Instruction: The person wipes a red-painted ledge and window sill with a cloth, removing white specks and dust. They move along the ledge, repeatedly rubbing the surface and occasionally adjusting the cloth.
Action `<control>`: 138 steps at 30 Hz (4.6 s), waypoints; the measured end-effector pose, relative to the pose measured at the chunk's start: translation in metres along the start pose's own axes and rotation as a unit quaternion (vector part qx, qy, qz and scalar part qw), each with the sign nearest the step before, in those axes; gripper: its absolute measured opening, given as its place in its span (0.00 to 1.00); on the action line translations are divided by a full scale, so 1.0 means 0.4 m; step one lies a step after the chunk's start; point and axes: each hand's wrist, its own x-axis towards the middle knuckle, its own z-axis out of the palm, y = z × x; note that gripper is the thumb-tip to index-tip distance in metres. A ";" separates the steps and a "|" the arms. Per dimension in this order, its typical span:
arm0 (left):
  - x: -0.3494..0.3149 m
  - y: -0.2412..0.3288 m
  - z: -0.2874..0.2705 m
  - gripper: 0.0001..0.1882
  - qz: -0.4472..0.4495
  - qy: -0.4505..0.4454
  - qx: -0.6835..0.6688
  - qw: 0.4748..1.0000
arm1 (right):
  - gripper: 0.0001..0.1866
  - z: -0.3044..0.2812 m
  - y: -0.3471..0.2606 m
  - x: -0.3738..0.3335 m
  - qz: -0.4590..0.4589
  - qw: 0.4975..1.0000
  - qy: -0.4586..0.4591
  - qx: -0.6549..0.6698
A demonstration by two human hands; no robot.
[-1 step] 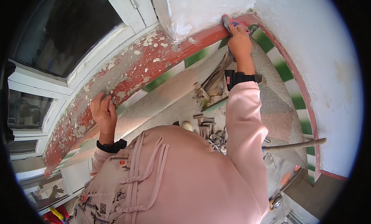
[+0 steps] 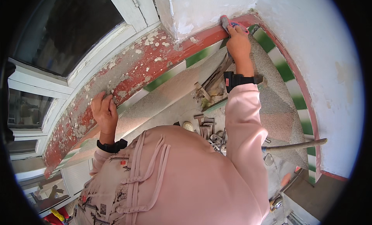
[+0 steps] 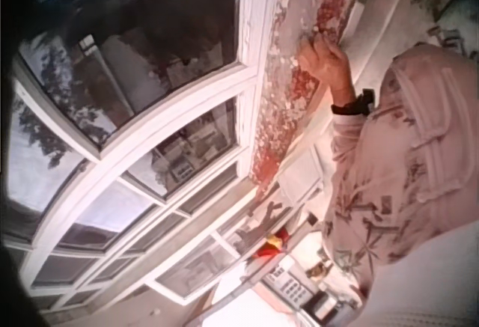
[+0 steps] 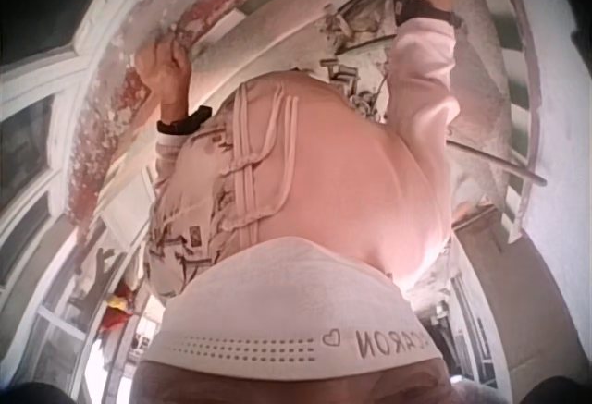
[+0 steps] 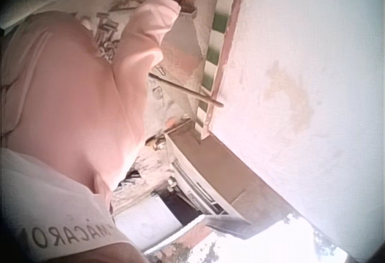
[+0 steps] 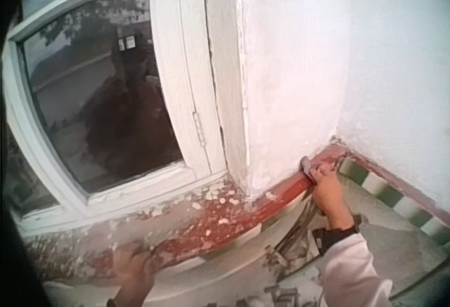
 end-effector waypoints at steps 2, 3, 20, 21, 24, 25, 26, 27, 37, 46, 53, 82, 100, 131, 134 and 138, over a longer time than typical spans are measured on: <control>0.000 -0.001 0.000 0.09 0.015 0.006 -0.005 1.000 | 0.20 -0.016 -0.075 -0.040 -0.024 0.999 0.017 -0.016; 0.001 -0.001 -0.001 0.09 0.021 0.007 -0.006 1.000 | 0.20 -0.029 -0.115 -0.055 -0.029 0.999 0.007 -0.021; -0.005 -0.004 -0.015 0.09 0.042 0.020 -0.039 0.998 | 0.22 -0.095 -0.185 -0.078 -0.064 0.997 -0.049 -0.017; -0.004 -0.002 -0.013 0.09 0.038 0.018 -0.033 0.999 | 0.22 -0.088 -0.143 -0.051 -0.055 0.997 -0.045 -0.038; 0.000 0.002 -0.009 0.09 0.024 0.016 -0.011 1.000 | 0.23 -0.064 -0.019 0.020 -0.027 0.996 -0.033 -0.083; 0.001 0.003 -0.008 0.09 0.016 0.015 -0.003 1.000 | 0.23 -0.056 0.018 0.041 -0.020 0.996 -0.030 -0.087; 0.002 0.005 -0.007 0.08 0.015 0.014 0.004 1.000 | 0.23 -0.049 0.052 0.062 -0.012 0.995 -0.027 -0.090; 0.004 0.007 -0.005 0.08 0.010 0.012 0.011 1.000 | 0.23 -0.043 0.084 0.084 0.006 0.994 -0.035 -0.101; 0.010 0.013 0.003 0.08 -0.011 0.001 0.037 0.999 | 0.20 -0.001 0.166 0.168 0.010 0.979 -0.048 -0.199; 0.003 0.006 -0.005 0.08 0.016 0.015 -0.023 0.999 | 0.12 -0.049 -0.092 0.037 -0.084 0.985 -0.065 -0.138; 0.001 -0.008 -0.017 0.09 0.039 0.015 -0.093 0.995 | 0.11 -0.090 -0.351 -0.107 -0.114 0.986 -0.066 -0.100; -0.014 -0.044 -0.046 0.09 0.070 0.040 -0.221 0.972 | 0.26 -0.043 -0.651 -0.148 -0.181 0.978 -0.082 0.067; -0.118 -0.260 -0.177 0.06 -0.146 0.135 -0.159 0.967 | 0.18 -0.093 -1.073 -0.357 -0.424 0.864 -0.110 0.247; -0.130 -0.245 -0.175 0.05 -0.144 0.161 -0.150 0.965 | 0.15 -0.052 -0.877 -0.278 -0.365 0.905 -0.049 0.215; -0.128 -0.249 -0.172 0.05 -0.146 0.175 -0.153 0.962 | 0.14 -0.037 -0.753 -0.202 -0.231 0.967 -0.036 0.101; -0.121 -0.249 -0.165 0.04 -0.137 0.184 -0.164 0.959 | 0.15 -0.025 -0.742 -0.188 -0.163 0.986 -0.023 0.013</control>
